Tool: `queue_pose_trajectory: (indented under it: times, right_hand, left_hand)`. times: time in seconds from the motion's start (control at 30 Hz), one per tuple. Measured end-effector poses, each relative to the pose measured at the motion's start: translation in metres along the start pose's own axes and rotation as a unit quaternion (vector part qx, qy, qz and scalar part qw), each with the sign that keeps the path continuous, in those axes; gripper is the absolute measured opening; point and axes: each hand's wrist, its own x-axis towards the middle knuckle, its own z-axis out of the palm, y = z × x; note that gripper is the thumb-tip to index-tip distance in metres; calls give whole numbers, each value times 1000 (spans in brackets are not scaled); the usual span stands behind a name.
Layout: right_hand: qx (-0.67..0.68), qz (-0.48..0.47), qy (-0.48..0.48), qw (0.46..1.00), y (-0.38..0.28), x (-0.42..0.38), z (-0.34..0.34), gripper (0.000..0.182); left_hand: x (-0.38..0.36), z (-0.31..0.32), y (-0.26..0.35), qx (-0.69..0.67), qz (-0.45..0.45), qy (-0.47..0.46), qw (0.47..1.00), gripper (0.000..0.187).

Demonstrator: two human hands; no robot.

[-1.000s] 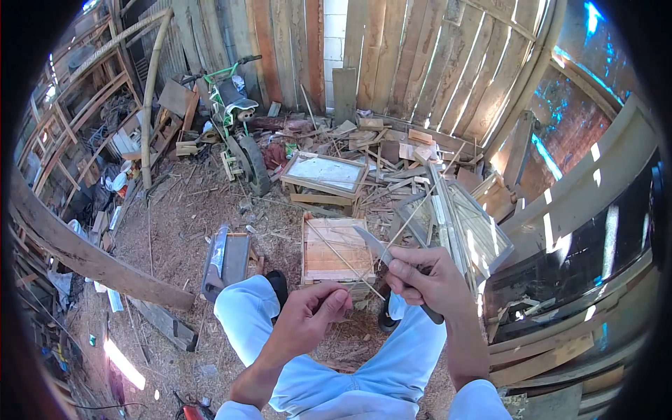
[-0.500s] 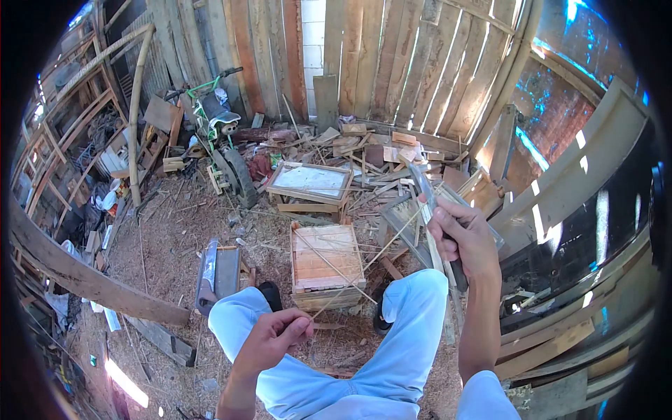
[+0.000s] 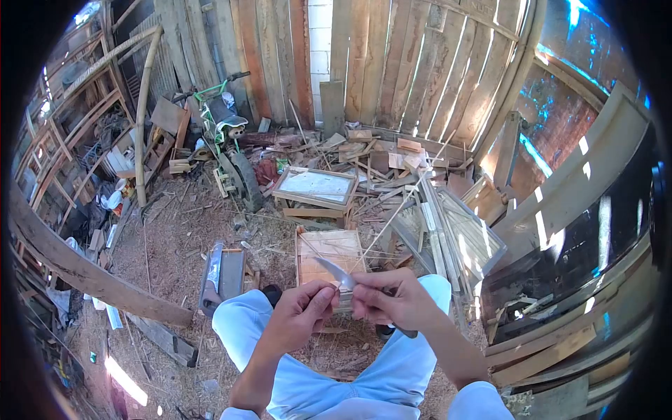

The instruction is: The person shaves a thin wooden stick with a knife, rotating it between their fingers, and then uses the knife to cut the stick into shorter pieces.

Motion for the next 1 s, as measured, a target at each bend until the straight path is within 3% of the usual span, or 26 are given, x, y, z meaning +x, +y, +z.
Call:
queue_pose_trajectory:
  times: [0.07,0.2,0.27,0.43,0.53,0.63,0.77,0.83,1.0]
  right_hand:
    - [-67,-7,64,996,-14,-3,-6,26]
    - [-16,-35,67,997,-45,-3,-40,27]
    - [15,-88,191,978,-63,-7,-57,29]
    - [-13,-41,95,995,-43,-10,-41,29]
    - [-22,35,-20,999,-22,-4,-15,27]
    - [-14,56,-66,996,-16,-4,-3,26]
    - [-20,73,-59,995,-21,-6,-7,26]
    - [-74,28,-6,997,-21,-5,-8,29]
    - [-47,-42,111,992,-54,-5,-37,31]
  left_hand:
    - [-4,4,5,26,-6,-2,1000,25]
    - [-18,-11,-2,29,-24,-27,999,25]
    - [-26,-20,-10,7,-55,-38,998,24]
    - [-16,-22,-8,-53,-50,-46,996,23]
    - [-1,-6,0,-45,-38,-67,996,22]
    - [1,-1,1,6,0,-35,999,23]
    - [-1,-2,-4,9,12,-40,999,22]
    - [-4,-1,-4,15,13,-30,999,22]
    - [-21,-4,-5,52,-2,-25,998,20]
